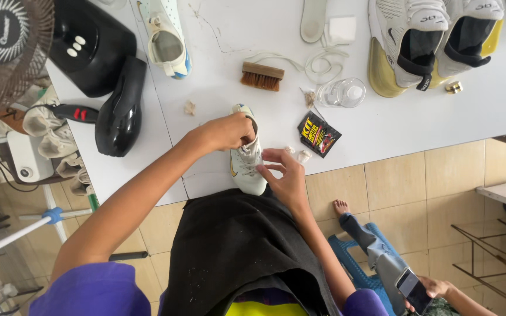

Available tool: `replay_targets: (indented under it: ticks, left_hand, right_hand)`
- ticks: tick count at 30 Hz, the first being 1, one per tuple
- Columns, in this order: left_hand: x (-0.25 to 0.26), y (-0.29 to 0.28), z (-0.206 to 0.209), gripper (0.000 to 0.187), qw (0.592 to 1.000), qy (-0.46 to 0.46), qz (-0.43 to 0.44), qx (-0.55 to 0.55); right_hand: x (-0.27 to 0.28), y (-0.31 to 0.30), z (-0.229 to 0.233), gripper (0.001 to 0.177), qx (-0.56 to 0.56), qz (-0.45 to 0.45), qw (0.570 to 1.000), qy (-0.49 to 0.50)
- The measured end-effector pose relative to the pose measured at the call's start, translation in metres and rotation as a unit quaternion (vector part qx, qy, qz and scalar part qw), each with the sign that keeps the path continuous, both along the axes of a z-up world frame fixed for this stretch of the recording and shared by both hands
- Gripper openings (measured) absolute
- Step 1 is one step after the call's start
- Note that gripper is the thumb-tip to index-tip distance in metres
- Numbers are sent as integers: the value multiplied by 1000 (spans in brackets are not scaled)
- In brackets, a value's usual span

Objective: The person laces a white sneaker placed on a white table. They thread the laces through the eyelets, pull them tight, and tie a knot at the top.

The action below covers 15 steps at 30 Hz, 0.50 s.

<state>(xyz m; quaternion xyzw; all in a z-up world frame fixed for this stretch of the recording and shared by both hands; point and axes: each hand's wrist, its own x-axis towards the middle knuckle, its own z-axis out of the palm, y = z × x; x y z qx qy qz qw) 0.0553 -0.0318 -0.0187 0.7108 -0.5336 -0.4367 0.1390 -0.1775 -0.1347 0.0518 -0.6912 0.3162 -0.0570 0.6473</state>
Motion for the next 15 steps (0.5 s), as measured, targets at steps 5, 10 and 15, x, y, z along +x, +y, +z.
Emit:
replay_targets:
  ticks: [5,10,15]
  left_hand:
    - [-10,15,-19,23,998,45,44,-9]
    - [-17,11,8,24,997,36,62,-2]
    - [-20,6,18,22,999,17,51,3]
  right_hand:
    - [-6,10,-16,46,20,-49,999,3]
    - [-8,13,-16,45,26,-74,997,-4]
    - [-6,15,-11,46,52,-95,994,10]
